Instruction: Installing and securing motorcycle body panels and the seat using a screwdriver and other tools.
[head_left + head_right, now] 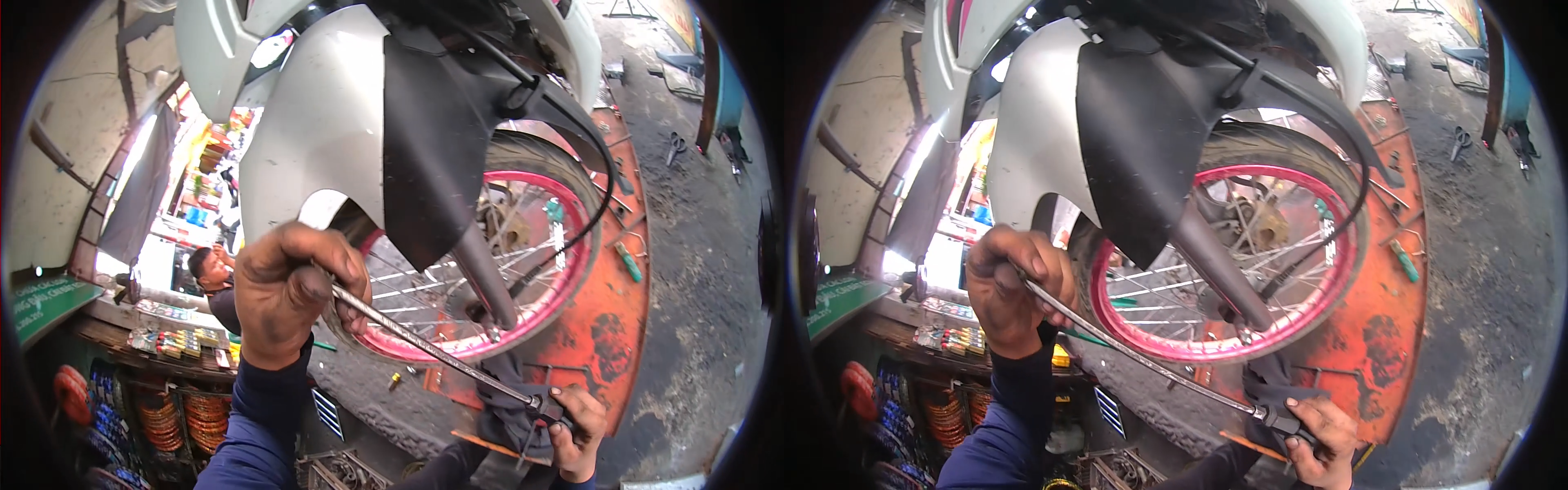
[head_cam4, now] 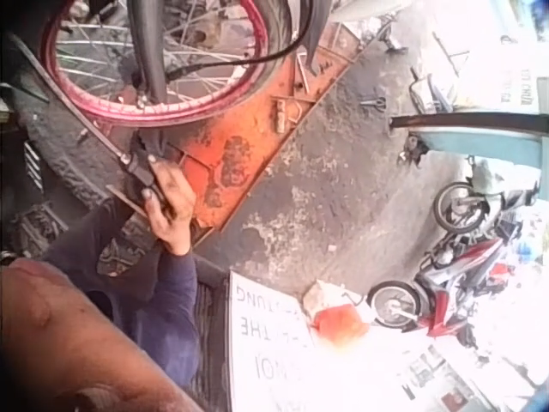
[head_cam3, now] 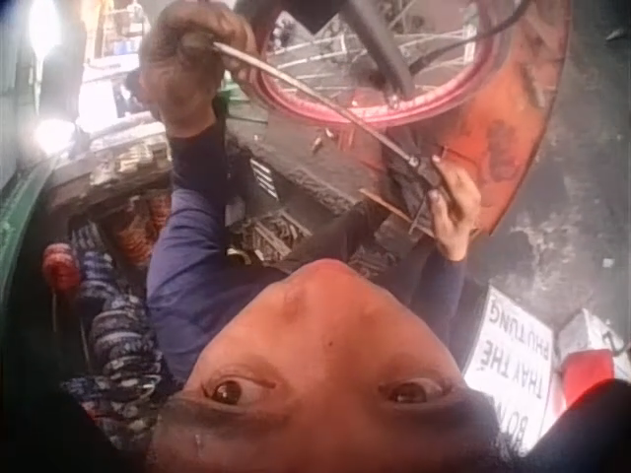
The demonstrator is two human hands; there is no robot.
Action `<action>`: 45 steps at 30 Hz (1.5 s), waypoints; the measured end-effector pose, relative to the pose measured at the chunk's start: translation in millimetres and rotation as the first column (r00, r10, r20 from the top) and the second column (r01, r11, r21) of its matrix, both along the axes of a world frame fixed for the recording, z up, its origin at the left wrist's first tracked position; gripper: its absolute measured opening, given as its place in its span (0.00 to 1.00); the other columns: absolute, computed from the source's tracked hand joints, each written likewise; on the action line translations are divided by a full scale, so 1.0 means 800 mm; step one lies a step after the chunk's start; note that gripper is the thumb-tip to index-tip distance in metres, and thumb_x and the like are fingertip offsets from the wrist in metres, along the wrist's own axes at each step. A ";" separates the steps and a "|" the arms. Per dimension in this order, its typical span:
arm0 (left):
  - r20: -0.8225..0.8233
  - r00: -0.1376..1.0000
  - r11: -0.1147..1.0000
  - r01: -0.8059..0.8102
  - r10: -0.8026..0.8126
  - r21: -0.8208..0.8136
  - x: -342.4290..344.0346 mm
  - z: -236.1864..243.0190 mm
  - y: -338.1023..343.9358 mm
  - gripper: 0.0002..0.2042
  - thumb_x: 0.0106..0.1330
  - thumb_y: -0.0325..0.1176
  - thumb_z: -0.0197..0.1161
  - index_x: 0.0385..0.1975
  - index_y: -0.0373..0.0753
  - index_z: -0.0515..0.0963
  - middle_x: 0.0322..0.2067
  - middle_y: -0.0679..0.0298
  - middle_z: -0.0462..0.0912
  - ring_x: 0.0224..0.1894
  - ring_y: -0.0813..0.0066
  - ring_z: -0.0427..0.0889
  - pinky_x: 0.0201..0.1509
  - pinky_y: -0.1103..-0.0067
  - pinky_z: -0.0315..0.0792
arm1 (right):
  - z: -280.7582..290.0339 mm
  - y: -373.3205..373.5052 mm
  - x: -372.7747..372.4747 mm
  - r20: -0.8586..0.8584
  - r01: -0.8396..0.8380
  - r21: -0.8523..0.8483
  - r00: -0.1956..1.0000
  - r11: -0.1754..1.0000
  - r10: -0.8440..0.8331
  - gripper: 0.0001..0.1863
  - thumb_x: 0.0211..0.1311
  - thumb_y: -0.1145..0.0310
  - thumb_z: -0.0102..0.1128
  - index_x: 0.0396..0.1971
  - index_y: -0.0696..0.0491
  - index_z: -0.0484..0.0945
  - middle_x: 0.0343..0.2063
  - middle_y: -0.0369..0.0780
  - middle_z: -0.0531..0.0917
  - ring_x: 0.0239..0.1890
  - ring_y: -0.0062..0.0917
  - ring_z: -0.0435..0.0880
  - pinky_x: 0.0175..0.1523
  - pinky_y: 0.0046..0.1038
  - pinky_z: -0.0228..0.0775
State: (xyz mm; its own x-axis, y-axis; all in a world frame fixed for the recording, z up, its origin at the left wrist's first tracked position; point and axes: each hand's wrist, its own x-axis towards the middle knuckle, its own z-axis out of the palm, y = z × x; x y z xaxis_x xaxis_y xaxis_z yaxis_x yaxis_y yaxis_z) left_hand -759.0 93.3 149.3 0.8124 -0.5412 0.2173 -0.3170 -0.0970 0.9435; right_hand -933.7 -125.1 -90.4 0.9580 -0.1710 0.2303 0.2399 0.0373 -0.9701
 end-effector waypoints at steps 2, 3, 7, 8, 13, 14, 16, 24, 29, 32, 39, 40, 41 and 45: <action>0.052 0.998 0.999 0.044 -0.044 -0.001 0.015 0.009 0.003 0.19 0.64 0.41 0.63 0.34 0.27 0.71 0.19 0.55 0.75 0.19 0.70 0.77 0.20 0.76 0.76 | -0.005 0.019 0.014 -0.038 -0.043 0.157 0.998 0.987 0.049 0.28 0.53 0.51 0.64 0.42 0.63 0.79 0.27 0.47 0.80 0.29 0.28 0.79 0.34 0.26 0.67; 0.077 0.995 0.998 0.069 -0.069 -0.003 0.021 0.015 0.004 0.19 0.65 0.41 0.62 0.34 0.27 0.71 0.19 0.55 0.75 0.19 0.69 0.77 0.20 0.76 0.76 | -0.003 0.027 0.019 -0.016 -0.043 0.176 0.999 0.983 0.047 0.28 0.53 0.51 0.64 0.42 0.63 0.79 0.27 0.47 0.80 0.29 0.28 0.79 0.34 0.26 0.67; 0.219 0.960 0.984 0.166 -0.175 0.060 0.043 0.031 0.010 0.17 0.67 0.40 0.60 0.38 0.29 0.70 0.22 0.52 0.76 0.20 0.67 0.79 0.21 0.75 0.77 | -0.017 0.055 0.040 -0.037 -0.091 0.446 0.992 0.891 0.120 0.26 0.56 0.53 0.63 0.43 0.63 0.79 0.26 0.44 0.77 0.27 0.25 0.75 0.34 0.25 0.66; 0.234 0.956 0.984 0.163 -0.176 0.072 0.046 0.035 0.011 0.17 0.67 0.40 0.60 0.38 0.29 0.70 0.22 0.52 0.76 0.20 0.67 0.79 0.21 0.75 0.77 | -0.026 0.056 0.047 0.082 -0.134 0.355 0.990 0.925 0.112 0.26 0.57 0.58 0.63 0.49 0.62 0.76 0.37 0.47 0.78 0.36 0.31 0.78 0.42 0.31 0.68; 0.145 0.987 0.991 0.059 -0.077 0.121 0.068 0.047 0.004 0.17 0.72 0.43 0.53 0.40 0.30 0.70 0.23 0.53 0.76 0.20 0.71 0.78 0.21 0.76 0.76 | -0.036 0.094 0.094 0.552 0.389 -0.055 0.779 0.920 -0.297 0.25 0.59 0.58 0.61 0.47 0.64 0.75 0.31 0.44 0.76 0.30 0.24 0.74 0.35 0.25 0.66; 0.127 0.989 0.995 0.073 -0.081 0.066 0.073 0.047 0.005 0.18 0.73 0.44 0.50 0.40 0.30 0.70 0.23 0.55 0.75 0.19 0.72 0.77 0.19 0.77 0.75 | -0.035 0.095 0.094 0.564 0.367 -0.070 0.782 0.928 -0.267 0.23 0.61 0.65 0.58 0.53 0.63 0.71 0.35 0.45 0.74 0.33 0.27 0.73 0.37 0.28 0.66; 0.174 0.979 0.985 0.078 -0.105 0.157 0.080 0.054 0.012 0.17 0.74 0.45 0.48 0.40 0.33 0.69 0.23 0.61 0.70 0.20 0.77 0.72 0.18 0.81 0.73 | -0.043 0.112 0.086 0.360 0.415 -0.009 0.850 0.910 -0.384 0.23 0.60 0.67 0.57 0.54 0.62 0.71 0.34 0.45 0.74 0.33 0.29 0.73 0.37 0.29 0.66; 0.085 0.977 0.969 0.177 -0.194 0.174 0.088 0.063 0.006 0.16 0.76 0.45 0.45 0.43 0.36 0.67 0.23 0.66 0.64 0.19 0.84 0.66 0.15 0.87 0.72 | -0.038 0.103 0.091 0.324 0.036 0.271 0.938 0.962 -0.126 0.26 0.64 0.59 0.55 0.56 0.62 0.71 0.40 0.51 0.76 0.34 0.34 0.75 0.39 0.31 0.67; 0.021 0.977 0.954 0.201 -0.211 0.220 0.093 0.080 0.019 0.16 0.76 0.44 0.43 0.41 0.34 0.65 0.22 0.66 0.64 0.17 0.84 0.65 0.11 0.89 0.71 | -0.023 0.139 0.093 0.453 0.313 0.016 0.844 0.950 -0.286 0.27 0.62 0.63 0.54 0.58 0.62 0.70 0.37 0.49 0.75 0.35 0.36 0.75 0.39 0.35 0.66; -0.021 0.950 0.921 0.306 -0.310 0.239 0.099 0.081 0.030 0.16 0.77 0.43 0.41 0.40 0.33 0.64 0.21 0.67 0.64 0.16 0.84 0.64 0.10 0.89 0.70 | -0.013 0.151 0.091 0.505 0.547 -0.113 0.750 0.830 -0.426 0.25 0.62 0.67 0.53 0.59 0.62 0.69 0.34 0.46 0.77 0.33 0.32 0.76 0.38 0.32 0.67; -0.037 0.959 0.949 0.284 -0.281 0.136 0.092 0.072 0.021 0.17 0.78 0.40 0.37 0.49 0.31 0.65 0.24 0.68 0.62 0.20 0.84 0.64 0.17 0.88 0.73 | 0.026 0.209 0.087 0.418 0.311 0.091 0.850 0.946 -0.320 0.24 0.56 0.76 0.59 0.55 0.63 0.72 0.38 0.55 0.80 0.32 0.47 0.81 0.39 0.38 0.75; -0.022 0.971 0.966 0.240 -0.239 0.094 0.091 0.067 0.017 0.17 0.78 0.39 0.36 0.52 0.30 0.64 0.25 0.68 0.63 0.22 0.84 0.65 0.20 0.87 0.71 | 0.030 0.216 0.094 0.429 0.310 0.123 0.840 0.943 -0.332 0.25 0.55 0.77 0.60 0.55 0.64 0.72 0.38 0.56 0.80 0.33 0.47 0.81 0.38 0.38 0.75; -0.008 0.981 0.979 0.196 -0.196 0.053 0.090 0.062 0.015 0.18 0.79 0.39 0.36 0.55 0.30 0.63 0.26 0.68 0.63 0.23 0.85 0.65 0.23 0.86 0.70 | 0.033 0.223 0.099 0.429 0.314 0.134 0.837 0.940 -0.341 0.25 0.55 0.77 0.60 0.55 0.64 0.72 0.38 0.56 0.80 0.33 0.47 0.81 0.38 0.38 0.75; 0.095 0.983 0.987 0.158 -0.157 -0.001 0.080 0.057 0.006 0.20 0.79 0.36 0.34 0.63 0.30 0.58 0.27 0.69 0.63 0.23 0.85 0.64 0.24 0.85 0.66 | 0.058 0.238 0.108 0.414 0.354 0.228 0.808 0.907 -0.419 0.24 0.56 0.78 0.59 0.55 0.66 0.72 0.37 0.55 0.81 0.33 0.46 0.81 0.40 0.36 0.75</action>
State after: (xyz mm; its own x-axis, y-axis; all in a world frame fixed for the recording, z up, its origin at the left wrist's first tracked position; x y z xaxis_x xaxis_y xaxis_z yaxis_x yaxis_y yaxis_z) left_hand -694.8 97.9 194.9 0.6928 -0.6584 0.2943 -0.4156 -0.0311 0.9090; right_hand -846.9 65.7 -43.8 0.6051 -0.5654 0.5605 0.6639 -0.0302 -0.7472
